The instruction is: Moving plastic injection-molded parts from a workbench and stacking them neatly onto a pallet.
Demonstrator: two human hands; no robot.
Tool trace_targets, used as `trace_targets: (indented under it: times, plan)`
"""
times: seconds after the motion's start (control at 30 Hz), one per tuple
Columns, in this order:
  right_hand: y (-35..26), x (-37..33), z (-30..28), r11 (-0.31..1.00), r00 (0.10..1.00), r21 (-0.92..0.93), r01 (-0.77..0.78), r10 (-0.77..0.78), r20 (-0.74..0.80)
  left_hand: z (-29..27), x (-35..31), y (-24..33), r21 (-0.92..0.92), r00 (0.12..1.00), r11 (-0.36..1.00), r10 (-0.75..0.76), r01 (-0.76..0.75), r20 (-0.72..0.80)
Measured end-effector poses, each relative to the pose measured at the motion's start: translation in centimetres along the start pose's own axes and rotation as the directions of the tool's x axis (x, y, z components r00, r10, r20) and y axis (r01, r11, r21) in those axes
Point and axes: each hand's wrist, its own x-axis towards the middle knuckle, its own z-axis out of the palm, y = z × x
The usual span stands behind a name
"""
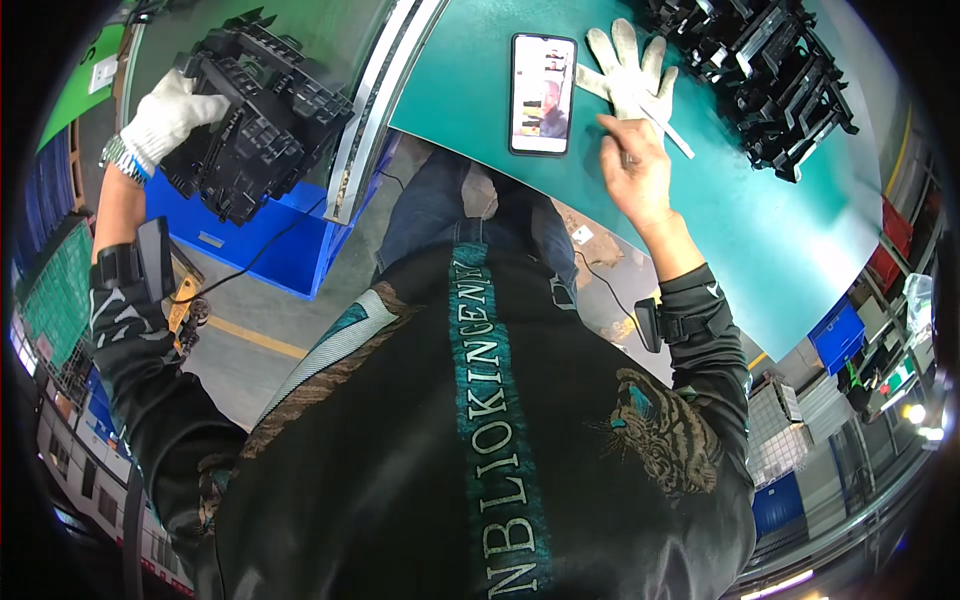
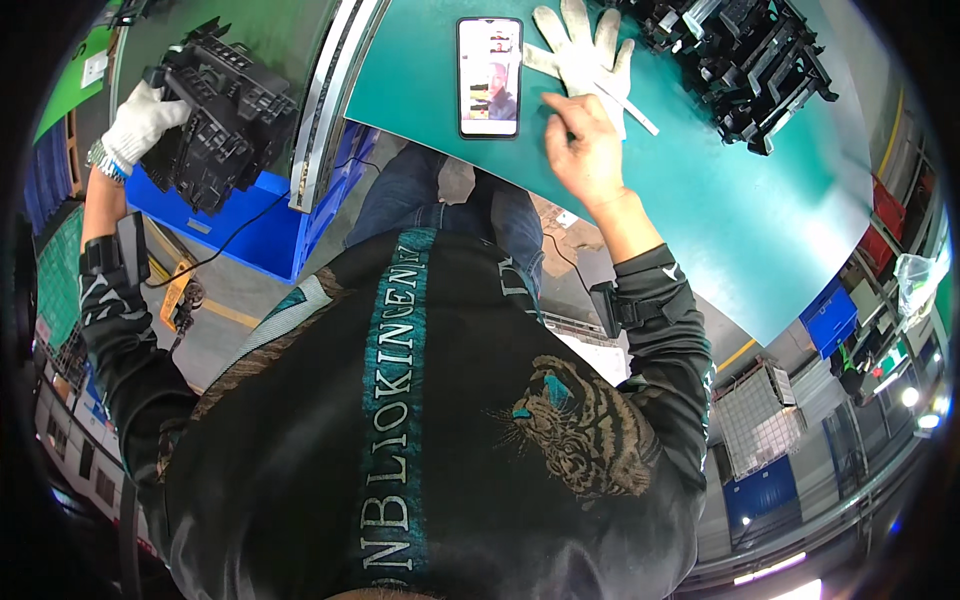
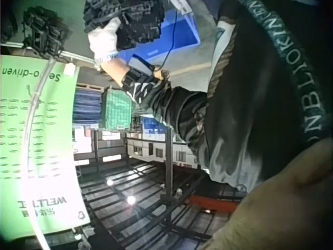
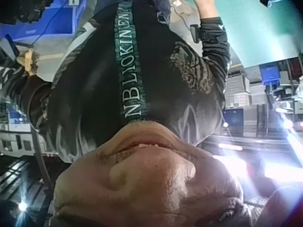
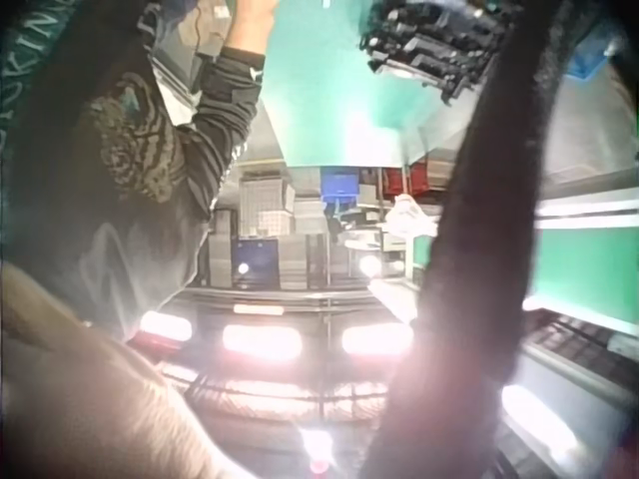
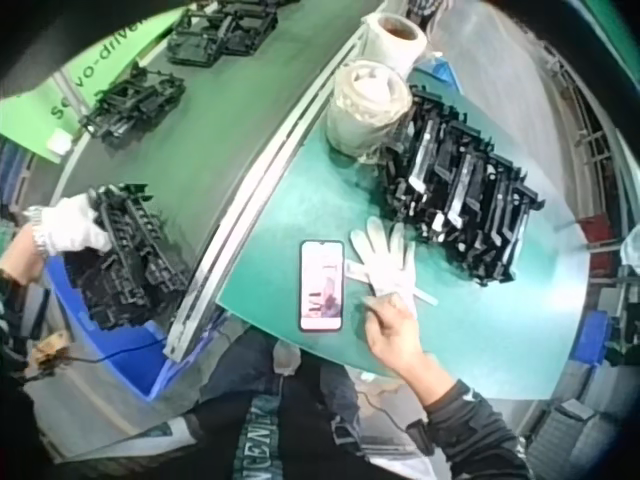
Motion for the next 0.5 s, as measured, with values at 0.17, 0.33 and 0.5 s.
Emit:
trace_targets:
  times: [0.17,0.33,0.5]
  plan:
    - [2.0,-1.9,-2.3,0.991,0.987,-0.083,-0.107,0.095,-0.129,-2.1,-0.8,-9.2,0.590,0.958,0.761,0.273,-0.270,0.087]
    - [-0.4,-4.1,-2.5,0.986,0.977,-0.024,-0.167,0.162,-0.141,1.0,-2.3,-6.9,0.324,0.885,0.828,0.458,-0.458,0.082]
    - [-10.3,-1.6,0.3,0.953,0.978,0.265,0.148,-0.181,0.103,8.7,-7.2,4.1,-0.725,0.886,0.551,0.428,-0.414,-0.180]
